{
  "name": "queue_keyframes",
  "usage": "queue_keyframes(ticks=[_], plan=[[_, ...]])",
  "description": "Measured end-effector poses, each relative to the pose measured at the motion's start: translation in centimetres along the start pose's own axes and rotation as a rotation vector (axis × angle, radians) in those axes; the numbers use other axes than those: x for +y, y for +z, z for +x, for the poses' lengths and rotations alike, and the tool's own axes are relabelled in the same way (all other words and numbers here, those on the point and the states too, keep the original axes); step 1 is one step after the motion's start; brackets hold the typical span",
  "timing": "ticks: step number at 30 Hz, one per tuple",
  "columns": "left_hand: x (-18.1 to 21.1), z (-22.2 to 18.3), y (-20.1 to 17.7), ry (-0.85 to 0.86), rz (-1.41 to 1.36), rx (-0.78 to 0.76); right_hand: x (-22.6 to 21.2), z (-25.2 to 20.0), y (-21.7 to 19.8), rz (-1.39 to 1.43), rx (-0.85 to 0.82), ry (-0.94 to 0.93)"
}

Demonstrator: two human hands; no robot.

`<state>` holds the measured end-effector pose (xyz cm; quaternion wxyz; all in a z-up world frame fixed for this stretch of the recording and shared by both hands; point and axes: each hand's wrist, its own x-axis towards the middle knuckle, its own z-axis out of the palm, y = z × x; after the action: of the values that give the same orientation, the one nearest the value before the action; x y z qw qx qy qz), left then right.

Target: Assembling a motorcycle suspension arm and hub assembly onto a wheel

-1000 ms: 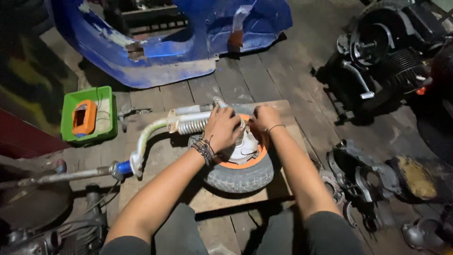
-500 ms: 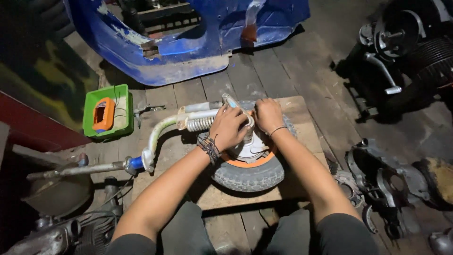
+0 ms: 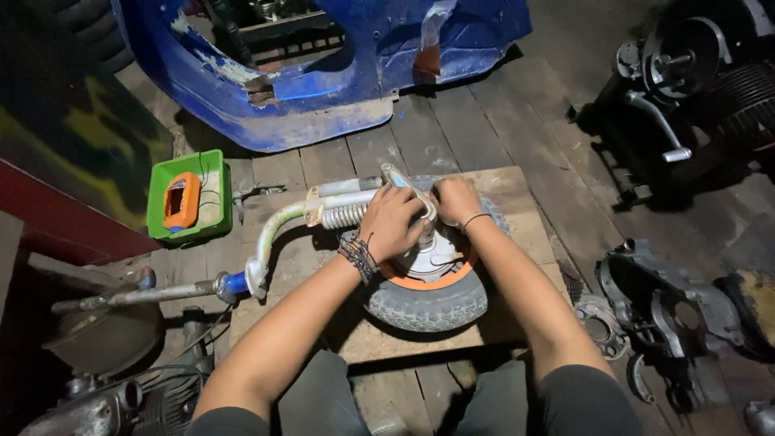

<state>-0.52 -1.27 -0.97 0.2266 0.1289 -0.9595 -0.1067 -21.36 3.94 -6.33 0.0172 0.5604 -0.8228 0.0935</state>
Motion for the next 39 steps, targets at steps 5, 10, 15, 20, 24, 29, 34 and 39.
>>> queue_keyframes(ticks=[5, 10, 15, 20, 24, 29, 34, 39], plan=[[-0.5, -0.2, 0.4, -0.007, 0.004, -0.017, 1.4, -0.6, 0.0, -0.067, 0.060, 0.033], [-0.1, 0.3, 0.2, -0.008, 0.005, -0.020, 0.9, -0.4, -0.7, -0.028, 0.050, 0.021], [-0.5, 0.0, 0.5, -0.012, 0.001, -0.041, 3.4, -0.3, -1.6, -0.127, 0.144, 0.097], [-1.1, 0.2, 1.5, -0.003, 0.022, -0.005, 4.7, -0.3, -0.2, 0.148, -0.011, 0.116], [-1.1, 0.2, 1.4, 0.004, 0.023, 0.006, 5.8, -0.8, -1.9, 0.029, 0.116, 0.153], [-1.4, 0.1, 1.8, 0.017, 0.014, 0.029, 2.8, -2.6, -4.2, 0.180, -0.139, 0.101], [-1.2, -0.2, 1.7, -0.002, 0.019, 0.021, 4.0, -1.3, -3.8, -0.052, 0.051, 0.070], [-1.2, 0.0, 1.6, -0.004, 0.002, 0.006, 4.2, -1.6, -2.7, 0.135, -0.105, 0.096]])
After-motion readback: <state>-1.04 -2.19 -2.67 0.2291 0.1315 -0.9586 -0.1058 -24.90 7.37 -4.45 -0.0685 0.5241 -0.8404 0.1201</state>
